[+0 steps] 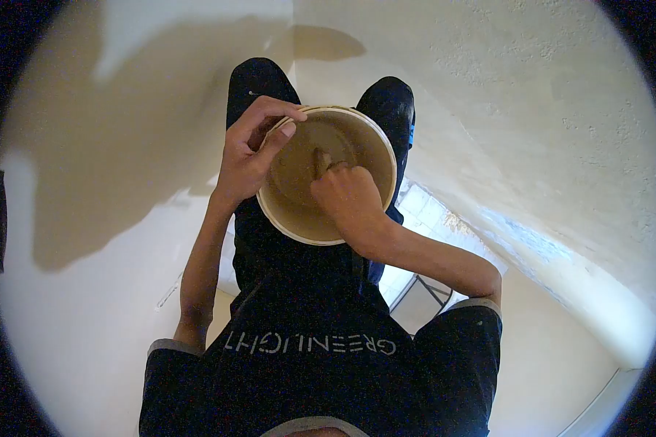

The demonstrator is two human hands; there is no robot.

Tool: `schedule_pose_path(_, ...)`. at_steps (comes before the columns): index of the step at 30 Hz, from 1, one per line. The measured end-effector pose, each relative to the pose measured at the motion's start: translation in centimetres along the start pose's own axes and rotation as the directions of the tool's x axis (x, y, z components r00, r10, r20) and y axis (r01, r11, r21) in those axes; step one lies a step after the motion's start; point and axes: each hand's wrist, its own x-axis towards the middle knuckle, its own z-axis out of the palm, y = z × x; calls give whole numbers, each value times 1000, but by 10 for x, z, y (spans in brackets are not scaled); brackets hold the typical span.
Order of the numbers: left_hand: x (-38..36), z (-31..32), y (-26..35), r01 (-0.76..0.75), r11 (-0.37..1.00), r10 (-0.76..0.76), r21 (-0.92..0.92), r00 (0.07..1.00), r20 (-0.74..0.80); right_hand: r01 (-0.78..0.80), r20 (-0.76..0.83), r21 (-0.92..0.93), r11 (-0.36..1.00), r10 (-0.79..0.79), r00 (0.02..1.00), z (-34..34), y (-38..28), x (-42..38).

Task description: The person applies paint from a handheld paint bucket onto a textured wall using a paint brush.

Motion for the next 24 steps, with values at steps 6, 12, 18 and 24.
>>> schedule_pose_path(6, -1, 0, 3, 27, 1000, -27, 0, 1000, 0, 4, 17, 48, 999, -5, 1000, 0, 0, 1)
schedule_pose_path(12, 0, -1, 0, 6, 1000, -6, 2, 1000, -4, -12, -12, 48, 999, 12, 1000, 5, -1, 1)
schedule_pose_path(18, -2, -2, -1, 8, 1000, -8, 14, 1000, 2, -27, 5, 63, 998, 27, 1000, 1, 2, -10)
schedule_pose_path(24, -2, -1, -2, 14, 1000, -14, -19, 1000, -14, -92, -178, 426, 900, 184, 967, -12, 33, -54)
